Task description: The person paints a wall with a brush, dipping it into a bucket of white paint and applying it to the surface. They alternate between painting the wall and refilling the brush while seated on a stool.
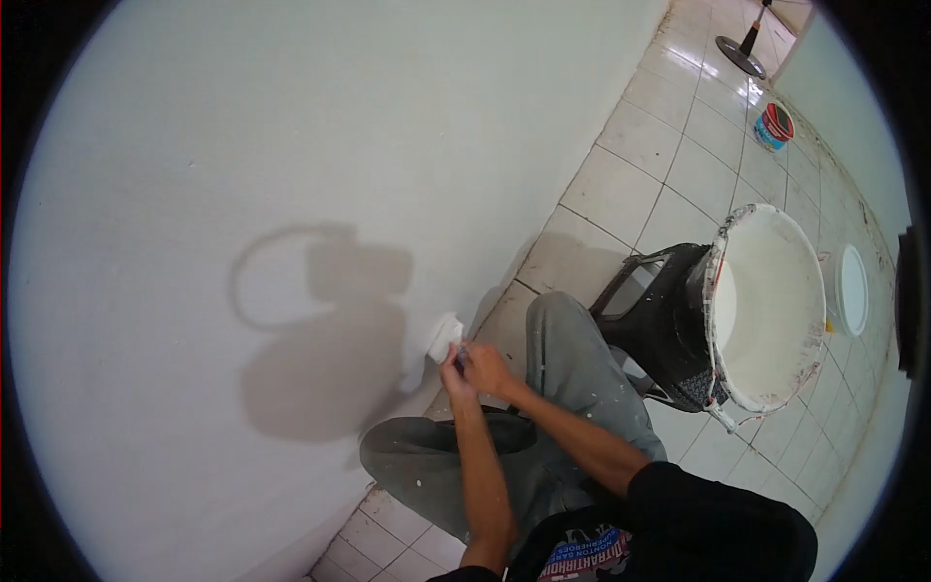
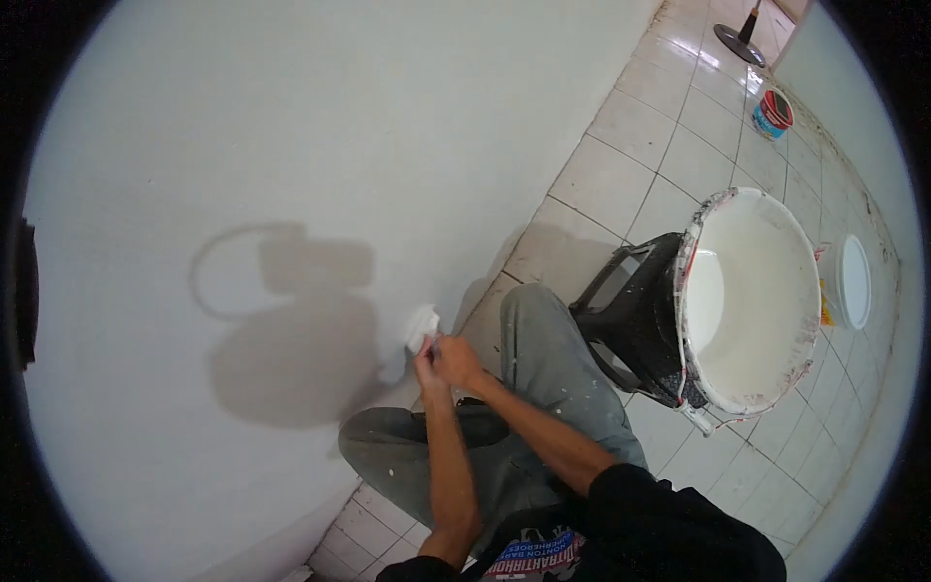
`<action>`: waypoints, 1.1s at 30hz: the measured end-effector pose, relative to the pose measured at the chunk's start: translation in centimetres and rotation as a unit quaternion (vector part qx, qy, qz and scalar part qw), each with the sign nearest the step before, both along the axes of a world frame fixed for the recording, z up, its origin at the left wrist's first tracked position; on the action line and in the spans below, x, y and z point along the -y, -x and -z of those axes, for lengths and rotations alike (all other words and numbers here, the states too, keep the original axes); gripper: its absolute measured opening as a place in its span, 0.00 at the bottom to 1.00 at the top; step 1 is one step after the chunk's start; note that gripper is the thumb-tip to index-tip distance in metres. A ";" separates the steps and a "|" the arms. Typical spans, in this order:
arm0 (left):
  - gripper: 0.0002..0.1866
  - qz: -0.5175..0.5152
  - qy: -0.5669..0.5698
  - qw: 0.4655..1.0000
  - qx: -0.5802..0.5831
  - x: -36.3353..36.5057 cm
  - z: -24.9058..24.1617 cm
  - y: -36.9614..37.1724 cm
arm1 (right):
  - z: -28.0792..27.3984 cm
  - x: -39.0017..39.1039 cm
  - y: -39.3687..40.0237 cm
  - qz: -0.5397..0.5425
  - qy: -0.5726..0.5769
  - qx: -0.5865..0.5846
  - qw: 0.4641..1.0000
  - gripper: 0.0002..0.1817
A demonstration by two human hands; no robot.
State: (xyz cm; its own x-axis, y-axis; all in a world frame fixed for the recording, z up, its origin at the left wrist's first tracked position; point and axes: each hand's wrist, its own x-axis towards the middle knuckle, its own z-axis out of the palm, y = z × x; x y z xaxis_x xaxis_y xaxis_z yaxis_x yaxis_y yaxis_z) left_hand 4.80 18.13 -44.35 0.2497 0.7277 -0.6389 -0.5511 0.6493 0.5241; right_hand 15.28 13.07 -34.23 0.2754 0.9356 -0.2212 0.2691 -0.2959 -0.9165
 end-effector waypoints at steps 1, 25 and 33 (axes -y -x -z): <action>0.15 0.000 -0.033 0.999 -0.017 1.2 -4.6 -0.5 | -1.5 1.0 0.7 0.030 -0.030 -0.008 0.999 0.17; 0.15 0.286 -0.079 0.891 -0.344 11.5 -8.8 5.8 | -33.9 26.9 -19.1 0.211 -0.031 -0.079 0.974 0.21; 0.13 0.327 -0.155 0.846 -0.392 11.2 -5.1 5.2 | -38.0 30.8 -27.2 0.159 0.234 0.482 0.829 0.14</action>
